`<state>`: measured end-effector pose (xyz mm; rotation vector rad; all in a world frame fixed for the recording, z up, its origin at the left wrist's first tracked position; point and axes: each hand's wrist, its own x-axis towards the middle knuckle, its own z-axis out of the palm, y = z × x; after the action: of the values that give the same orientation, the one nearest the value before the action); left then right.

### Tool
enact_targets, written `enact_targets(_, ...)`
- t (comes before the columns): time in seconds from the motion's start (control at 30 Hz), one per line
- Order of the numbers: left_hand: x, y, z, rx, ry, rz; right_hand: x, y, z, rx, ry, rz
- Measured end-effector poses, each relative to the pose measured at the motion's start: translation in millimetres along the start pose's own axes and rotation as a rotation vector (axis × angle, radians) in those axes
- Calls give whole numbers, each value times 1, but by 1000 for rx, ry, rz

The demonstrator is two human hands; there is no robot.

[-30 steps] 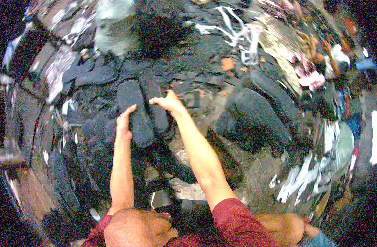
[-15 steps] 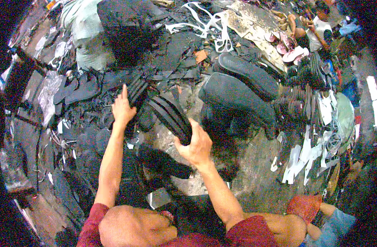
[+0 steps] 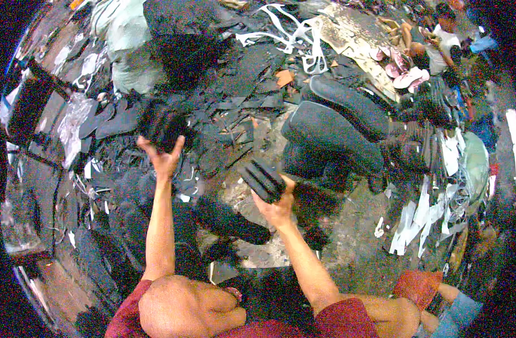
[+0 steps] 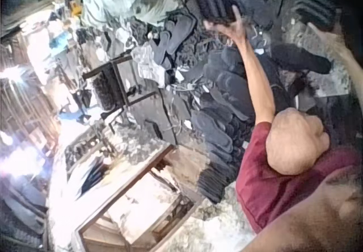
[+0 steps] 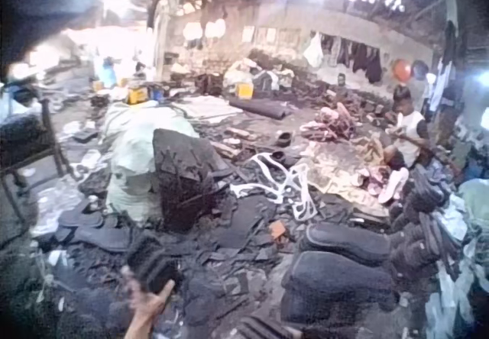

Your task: The person sits on the floor and uses a knife to trim the edges of black rubber shoe soles. They then gather the trimmed soles and stack them into neat piles.

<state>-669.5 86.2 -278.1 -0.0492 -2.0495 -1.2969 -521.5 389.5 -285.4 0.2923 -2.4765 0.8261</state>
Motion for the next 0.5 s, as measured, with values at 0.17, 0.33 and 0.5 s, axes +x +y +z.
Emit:
enact_targets(0.17,-4,-21,10,-19,-179,46,46,-26,-73,420,-81,286)
enact_targets(0.33,30,22,-3,778,-408,45,215,-25,-232,374,-466,409)
enact_targets(0.5,-10,-29,18,910,-566,-33,239,54,-256,455,-795,719)
